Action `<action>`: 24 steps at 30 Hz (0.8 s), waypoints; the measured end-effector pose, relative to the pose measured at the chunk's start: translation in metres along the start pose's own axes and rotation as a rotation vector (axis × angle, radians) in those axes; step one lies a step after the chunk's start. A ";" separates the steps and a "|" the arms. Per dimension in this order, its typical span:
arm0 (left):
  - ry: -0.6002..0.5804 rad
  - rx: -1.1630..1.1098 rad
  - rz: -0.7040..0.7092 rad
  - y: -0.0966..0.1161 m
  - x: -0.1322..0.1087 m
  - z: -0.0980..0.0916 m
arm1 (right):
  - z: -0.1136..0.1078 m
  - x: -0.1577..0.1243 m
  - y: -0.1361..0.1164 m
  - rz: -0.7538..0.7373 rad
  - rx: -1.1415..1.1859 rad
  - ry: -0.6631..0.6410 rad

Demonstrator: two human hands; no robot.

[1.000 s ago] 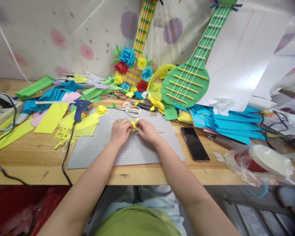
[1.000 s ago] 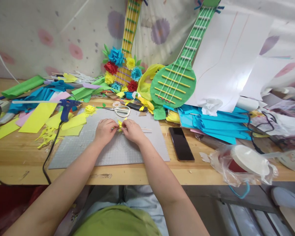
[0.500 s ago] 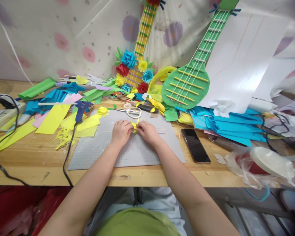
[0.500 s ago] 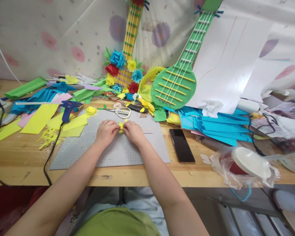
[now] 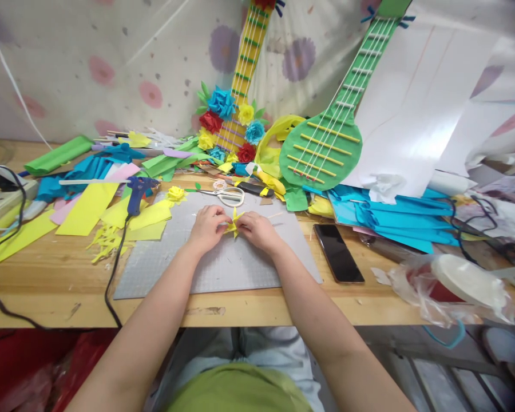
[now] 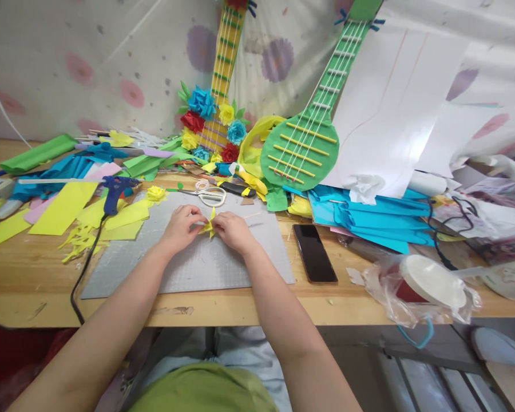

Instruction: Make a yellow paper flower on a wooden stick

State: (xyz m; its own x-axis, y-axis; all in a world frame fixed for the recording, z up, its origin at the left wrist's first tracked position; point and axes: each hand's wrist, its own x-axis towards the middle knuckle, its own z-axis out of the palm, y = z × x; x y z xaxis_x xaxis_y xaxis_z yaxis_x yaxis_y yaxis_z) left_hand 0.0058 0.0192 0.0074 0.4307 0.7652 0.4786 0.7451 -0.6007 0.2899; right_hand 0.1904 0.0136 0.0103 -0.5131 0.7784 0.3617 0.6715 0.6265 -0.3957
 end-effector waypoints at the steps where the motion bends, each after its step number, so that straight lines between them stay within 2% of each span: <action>1: -0.011 -0.001 0.013 -0.001 0.000 0.000 | 0.000 0.000 0.001 -0.009 0.002 -0.001; 5: -0.016 -0.013 -0.010 0.002 0.002 -0.002 | -0.001 0.000 0.003 -0.037 0.036 -0.004; 12: -0.045 -0.058 -0.224 0.010 0.006 -0.002 | -0.004 0.001 0.008 -0.072 0.116 0.003; 17: 0.030 -0.074 -0.317 0.010 0.005 -0.002 | -0.008 0.000 0.006 -0.024 0.185 0.027; 20: 0.040 -0.186 -0.372 0.011 0.003 -0.004 | -0.008 0.000 0.006 0.005 0.245 0.048; 24: -0.003 -0.388 -0.468 0.009 -0.001 -0.002 | -0.008 0.000 0.006 0.032 0.299 0.057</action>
State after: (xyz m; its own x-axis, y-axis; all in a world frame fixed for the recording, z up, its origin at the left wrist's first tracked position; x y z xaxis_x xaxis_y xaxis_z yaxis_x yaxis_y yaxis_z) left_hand 0.0107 0.0120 0.0114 0.1036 0.9688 0.2252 0.6160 -0.2402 0.7502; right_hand 0.1989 0.0170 0.0140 -0.4580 0.7996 0.3885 0.4954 0.5924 -0.6353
